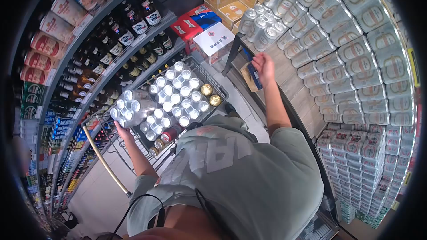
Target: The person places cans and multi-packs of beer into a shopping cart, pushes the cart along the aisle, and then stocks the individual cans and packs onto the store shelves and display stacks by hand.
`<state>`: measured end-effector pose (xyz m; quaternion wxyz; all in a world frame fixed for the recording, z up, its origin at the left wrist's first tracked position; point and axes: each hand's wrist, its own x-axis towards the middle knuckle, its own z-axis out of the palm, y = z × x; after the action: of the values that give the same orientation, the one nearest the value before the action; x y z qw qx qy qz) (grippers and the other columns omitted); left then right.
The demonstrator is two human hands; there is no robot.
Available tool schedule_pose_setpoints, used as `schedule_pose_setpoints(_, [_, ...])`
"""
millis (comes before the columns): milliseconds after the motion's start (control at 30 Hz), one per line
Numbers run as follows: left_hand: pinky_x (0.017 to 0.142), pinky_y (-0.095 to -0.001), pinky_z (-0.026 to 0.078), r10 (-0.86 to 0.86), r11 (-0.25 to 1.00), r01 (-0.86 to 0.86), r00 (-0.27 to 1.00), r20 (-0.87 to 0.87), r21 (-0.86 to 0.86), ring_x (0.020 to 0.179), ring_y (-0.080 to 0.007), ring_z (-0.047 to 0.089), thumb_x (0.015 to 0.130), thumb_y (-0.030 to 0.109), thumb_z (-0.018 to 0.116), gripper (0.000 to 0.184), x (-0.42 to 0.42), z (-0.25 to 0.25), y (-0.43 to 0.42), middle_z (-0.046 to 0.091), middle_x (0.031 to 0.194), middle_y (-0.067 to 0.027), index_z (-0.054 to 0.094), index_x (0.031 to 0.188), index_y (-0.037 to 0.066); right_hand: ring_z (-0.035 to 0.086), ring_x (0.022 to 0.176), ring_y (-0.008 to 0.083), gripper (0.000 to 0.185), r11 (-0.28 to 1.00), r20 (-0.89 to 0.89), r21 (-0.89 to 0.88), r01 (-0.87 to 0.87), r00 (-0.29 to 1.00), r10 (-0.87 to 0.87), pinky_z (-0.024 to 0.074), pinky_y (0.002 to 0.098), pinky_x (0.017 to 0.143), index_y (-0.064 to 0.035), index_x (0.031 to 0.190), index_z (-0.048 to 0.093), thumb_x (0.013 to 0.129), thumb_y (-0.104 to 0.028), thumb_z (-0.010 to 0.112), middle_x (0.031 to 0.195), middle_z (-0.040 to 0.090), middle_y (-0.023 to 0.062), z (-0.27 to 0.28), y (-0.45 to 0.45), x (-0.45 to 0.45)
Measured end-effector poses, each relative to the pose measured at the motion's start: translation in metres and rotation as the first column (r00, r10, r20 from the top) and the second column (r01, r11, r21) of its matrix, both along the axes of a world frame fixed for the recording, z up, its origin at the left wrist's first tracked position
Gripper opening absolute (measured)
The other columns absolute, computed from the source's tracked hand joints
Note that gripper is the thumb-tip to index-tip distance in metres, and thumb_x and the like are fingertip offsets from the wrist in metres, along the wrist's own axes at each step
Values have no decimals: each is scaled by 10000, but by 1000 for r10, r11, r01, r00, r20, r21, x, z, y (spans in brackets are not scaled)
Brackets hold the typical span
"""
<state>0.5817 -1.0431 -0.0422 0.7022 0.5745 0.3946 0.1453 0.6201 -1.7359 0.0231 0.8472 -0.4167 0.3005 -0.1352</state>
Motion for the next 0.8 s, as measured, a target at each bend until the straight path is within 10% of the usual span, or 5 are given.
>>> schedule_pose_setpoints(167, [863, -366, 371, 246, 964, -204, 927, -282, 172, 1014, -230, 482, 857, 437, 583, 535, -5, 26, -22, 543, 1236, -60, 541, 1247, 73, 595, 859, 181, 224, 991, -28, 16, 134, 991, -133, 515, 344, 743, -79, 1035, 536, 958, -282, 481, 952, 591, 50, -15, -104, 6])
schedule_pose_setpoints(300, [681, -343, 364, 404, 903, -381, 910, -95, 197, 787, -170, 445, 843, 254, 544, 266, -19, 32, -66, 523, 913, -53, 590, 987, 36, 578, 842, 167, 436, 999, -93, -37, -20, 995, 17, 484, 310, 697, -79, 1106, 518, 903, -459, 585, 942, 566, 36, -22, -129, 35])
schedule_pose_setpoints(433, [641, -327, 338, 429, 890, -418, 903, -26, 182, 708, -137, 388, 832, 218, 553, 170, -37, 51, -161, 426, 797, 0, 571, 900, 63, 490, 544, 82, 403, 999, -41, -44, -23, 999, 22, 365, 242, 434, -117, 820, 530, 831, -486, 690, 670, 506, -26, -23, -127, 73])
schedule_pose_setpoints(567, [815, -325, 428, 321, 924, -315, 947, 10, 215, 979, -158, 544, 901, 217, 541, 223, -42, 28, -230, 583, 1071, -20, 498, 1102, 131, 384, 468, 39, 373, 988, -109, -154, -25, 994, 8, 265, 220, 379, -122, 701, 503, 835, -403, 709, 585, 464, -46, -23, -139, 88])
schedule_pose_setpoints(800, [824, -330, 435, -214, 964, 191, 971, 111, 185, 981, -141, 547, 892, 120, 555, 108, 26, 38, -401, 600, 1086, -23, 557, 1000, 116, 469, 605, 24, 225, 974, -27, -216, 70, 997, -78, 355, 189, 544, -67, 779, 561, 782, -146, 771, 701, 569, -39, -24, -142, 86])
